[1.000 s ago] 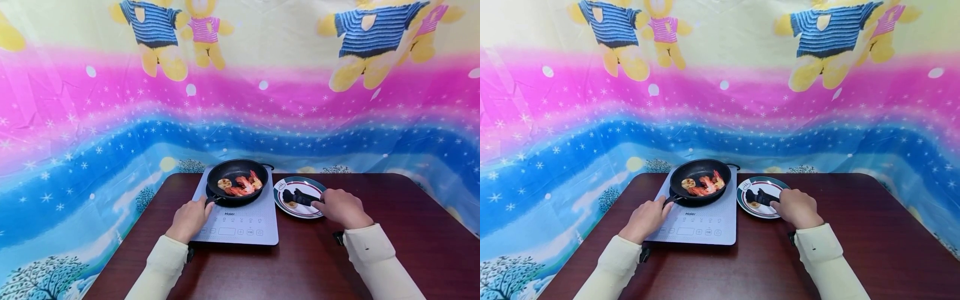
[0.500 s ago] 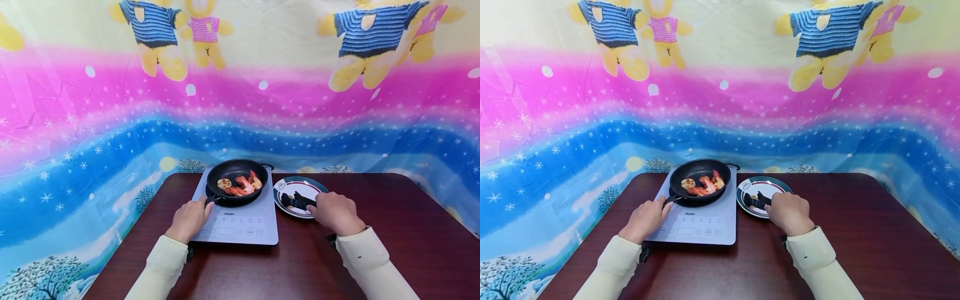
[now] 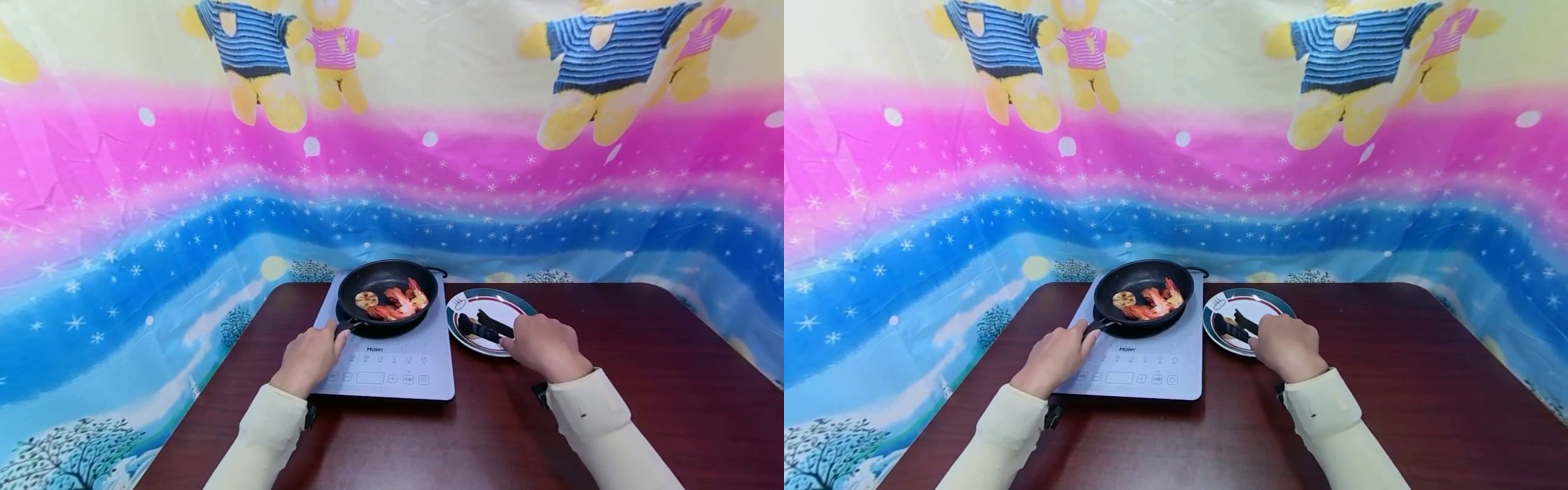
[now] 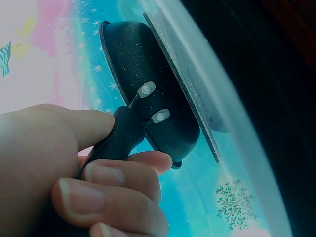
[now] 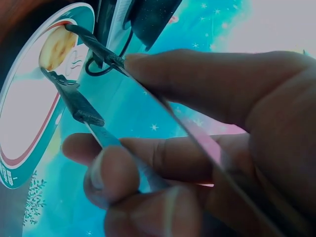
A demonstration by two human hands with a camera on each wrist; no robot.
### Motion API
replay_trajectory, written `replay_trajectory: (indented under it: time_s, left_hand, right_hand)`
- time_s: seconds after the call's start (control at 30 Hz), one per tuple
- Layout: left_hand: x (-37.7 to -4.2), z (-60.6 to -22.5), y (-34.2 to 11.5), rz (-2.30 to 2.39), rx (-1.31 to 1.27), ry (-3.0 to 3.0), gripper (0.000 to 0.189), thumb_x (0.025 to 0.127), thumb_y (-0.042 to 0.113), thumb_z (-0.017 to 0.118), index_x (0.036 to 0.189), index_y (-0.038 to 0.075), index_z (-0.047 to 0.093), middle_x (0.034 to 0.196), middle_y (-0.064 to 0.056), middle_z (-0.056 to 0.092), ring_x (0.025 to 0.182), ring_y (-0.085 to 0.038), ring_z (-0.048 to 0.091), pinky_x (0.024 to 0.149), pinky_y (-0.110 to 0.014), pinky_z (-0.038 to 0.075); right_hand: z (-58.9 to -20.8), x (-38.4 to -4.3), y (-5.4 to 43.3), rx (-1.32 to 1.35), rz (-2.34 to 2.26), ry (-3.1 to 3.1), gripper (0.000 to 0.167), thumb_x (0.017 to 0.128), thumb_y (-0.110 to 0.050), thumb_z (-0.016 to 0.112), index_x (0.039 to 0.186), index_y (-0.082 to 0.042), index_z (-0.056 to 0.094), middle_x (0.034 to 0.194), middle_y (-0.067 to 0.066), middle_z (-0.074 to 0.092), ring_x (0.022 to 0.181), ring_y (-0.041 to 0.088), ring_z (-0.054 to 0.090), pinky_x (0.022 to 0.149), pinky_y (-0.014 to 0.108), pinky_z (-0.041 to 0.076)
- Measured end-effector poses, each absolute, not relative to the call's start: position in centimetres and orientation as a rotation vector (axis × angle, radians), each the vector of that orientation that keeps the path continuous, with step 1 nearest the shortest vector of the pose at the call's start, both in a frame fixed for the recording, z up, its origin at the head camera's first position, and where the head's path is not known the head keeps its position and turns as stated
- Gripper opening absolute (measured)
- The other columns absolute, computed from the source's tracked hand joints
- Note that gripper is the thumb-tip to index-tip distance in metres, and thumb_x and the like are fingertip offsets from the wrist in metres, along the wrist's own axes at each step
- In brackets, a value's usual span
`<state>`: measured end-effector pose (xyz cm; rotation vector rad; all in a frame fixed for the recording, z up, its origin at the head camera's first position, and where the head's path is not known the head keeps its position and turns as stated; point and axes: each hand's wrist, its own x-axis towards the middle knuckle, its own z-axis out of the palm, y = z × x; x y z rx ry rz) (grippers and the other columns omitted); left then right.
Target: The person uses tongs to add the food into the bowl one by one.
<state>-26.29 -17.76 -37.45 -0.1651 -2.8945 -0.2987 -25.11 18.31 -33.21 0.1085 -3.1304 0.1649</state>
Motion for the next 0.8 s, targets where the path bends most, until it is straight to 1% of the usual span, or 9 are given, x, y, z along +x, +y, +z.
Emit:
replay_trajectory:
  time_s: [0.07, 0.27, 0.43, 0.5, 0.8]
  left_hand:
    - [-26.3, -37.5, -17.8, -0.3, -0.161, -2.902, 0.031, 0.1, 0.037, 0.052, 0.097, 0.006, 0.057, 0.063, -0.007, 0.049, 0.055, -0.02, 0.05, 0.052, -0.039, 0.041]
    - [-26.3, -37.5, -17.7, -0.31, -0.162, -2.902, 0.031, 0.1, 0.037, 0.052, 0.096, 0.006, 0.056, 0.062, -0.007, 0.048, 0.054, -0.02, 0.049, 0.051, -0.038, 0.04]
    - [-26.3, -37.6, -17.8, -0.307, -0.171, -2.89, 0.031, 0.099, 0.037, 0.052, 0.096, 0.006, 0.057, 0.062, -0.007, 0.049, 0.053, -0.02, 0.05, 0.051, -0.038, 0.04]
    - [-26.3, -37.6, -17.8, -0.303, -0.173, -2.884, 0.032, 0.099, 0.037, 0.053, 0.097, 0.005, 0.057, 0.063, -0.008, 0.05, 0.054, -0.02, 0.051, 0.051, -0.039, 0.041]
    - [-26.3, -37.6, -17.8, -0.3, -0.178, -2.87, 0.031, 0.099, 0.035, 0.053, 0.099, 0.005, 0.059, 0.065, -0.009, 0.054, 0.055, -0.022, 0.054, 0.052, -0.04, 0.043]
  right_hand:
    - [-33.2, -25.2, 18.5, 0.117, 0.166, -3.124, 0.04, 0.086, -0.038, 0.07, 0.091, 0.002, 0.068, 0.06, 0.006, 0.051, 0.057, 0.02, 0.05, 0.049, 0.037, 0.041]
    - [-33.3, -25.6, 19.0, 0.13, 0.205, -3.11, 0.035, 0.086, -0.038, 0.07, 0.08, -0.003, 0.067, 0.059, 0.005, 0.051, 0.055, 0.019, 0.048, 0.048, 0.035, 0.038]
    - [-33.3, -25.8, 19.4, 0.136, 0.245, -3.107, 0.036, 0.087, -0.037, 0.069, 0.084, -0.002, 0.069, 0.06, 0.005, 0.052, 0.056, 0.019, 0.048, 0.049, 0.035, 0.037]
    - [-33.3, -25.8, 19.4, 0.131, 0.252, -3.107, 0.035, 0.087, -0.037, 0.069, 0.083, -0.002, 0.07, 0.06, 0.005, 0.052, 0.056, 0.019, 0.048, 0.049, 0.035, 0.037]
    - [-32.9, -25.7, 19.6, 0.122, 0.28, -3.085, 0.035, 0.089, -0.038, 0.067, 0.067, -0.011, 0.064, 0.057, 0.005, 0.05, 0.054, 0.019, 0.046, 0.048, 0.034, 0.036]
